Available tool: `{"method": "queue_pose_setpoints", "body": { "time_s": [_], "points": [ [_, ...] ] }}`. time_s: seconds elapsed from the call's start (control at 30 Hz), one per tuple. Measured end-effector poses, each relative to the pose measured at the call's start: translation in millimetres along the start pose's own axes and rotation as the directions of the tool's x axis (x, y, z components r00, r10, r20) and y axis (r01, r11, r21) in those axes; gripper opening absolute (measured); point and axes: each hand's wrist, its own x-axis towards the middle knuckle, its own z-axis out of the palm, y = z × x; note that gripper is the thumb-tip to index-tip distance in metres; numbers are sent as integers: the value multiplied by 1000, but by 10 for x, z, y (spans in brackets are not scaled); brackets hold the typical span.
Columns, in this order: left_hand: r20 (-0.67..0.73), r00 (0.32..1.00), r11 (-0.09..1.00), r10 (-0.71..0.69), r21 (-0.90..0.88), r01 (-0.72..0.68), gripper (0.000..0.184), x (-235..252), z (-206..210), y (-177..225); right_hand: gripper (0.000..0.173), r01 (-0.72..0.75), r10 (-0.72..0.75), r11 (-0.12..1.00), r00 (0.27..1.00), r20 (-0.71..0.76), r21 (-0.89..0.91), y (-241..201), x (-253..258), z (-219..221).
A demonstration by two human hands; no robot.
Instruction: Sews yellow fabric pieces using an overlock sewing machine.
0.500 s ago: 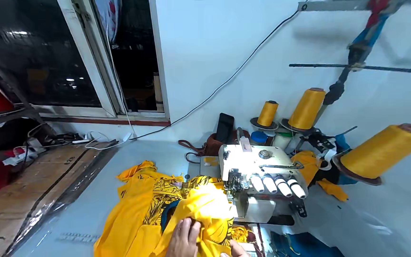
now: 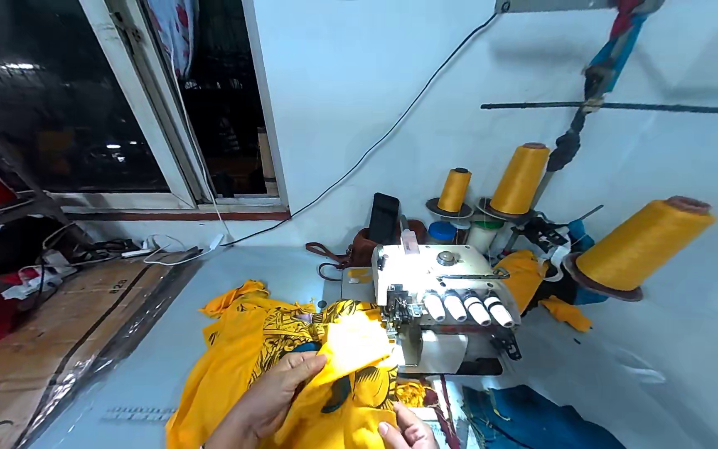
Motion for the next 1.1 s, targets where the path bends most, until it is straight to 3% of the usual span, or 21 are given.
{"method": "queue_pose_setpoints", "body": {
  "time_s": [0.07,0.2,0.3,0.37,0.43,0.53,0.7,0.87,1.03,1.1],
  "points": [
    [-16,999,998,30,52,-29,30,56,-17,81,17,-1,1,1000,1000,-8,-19,8,-1,-4],
    [-174,968,953,183,272,-131,23,120,-26,18,14,-5,4,998,1000,-23,-70,28,-12,-18],
    [-22,916,827,400,439,-351,27,-153,136,-60,13,-17,14,998,998,-55,-56,16,-30,-15],
    [148,834,689,531,497,-528,33,-317,219,-174,12,-11,7,999,996,-91,-41,6,-68,11],
    [274,768,536,579,582,-611,29,-404,260,-298,11,-4,-2,999,992,-123,-46,-10,-124,54],
    [377,748,369,546,694,-618,20,-495,346,-406,10,-24,17,999,986,-168,-40,-38,-256,115],
    [467,710,88,527,801,-592,20,-515,529,-466,9,-58,52,998,972,-228,-20,-109,-475,133],
    [465,723,-15,512,846,-533,20,-396,684,-404,11,-54,49,998,968,-244,-13,-253,-441,155],
    [429,642,-186,635,892,-412,27,-60,798,-399,13,-7,-1,1000,960,-280,-29,-335,-160,147],
    [394,651,-199,649,913,-355,25,-22,847,-361,12,-12,6,1000,961,-277,-23,-348,-101,143]
  ]
}}
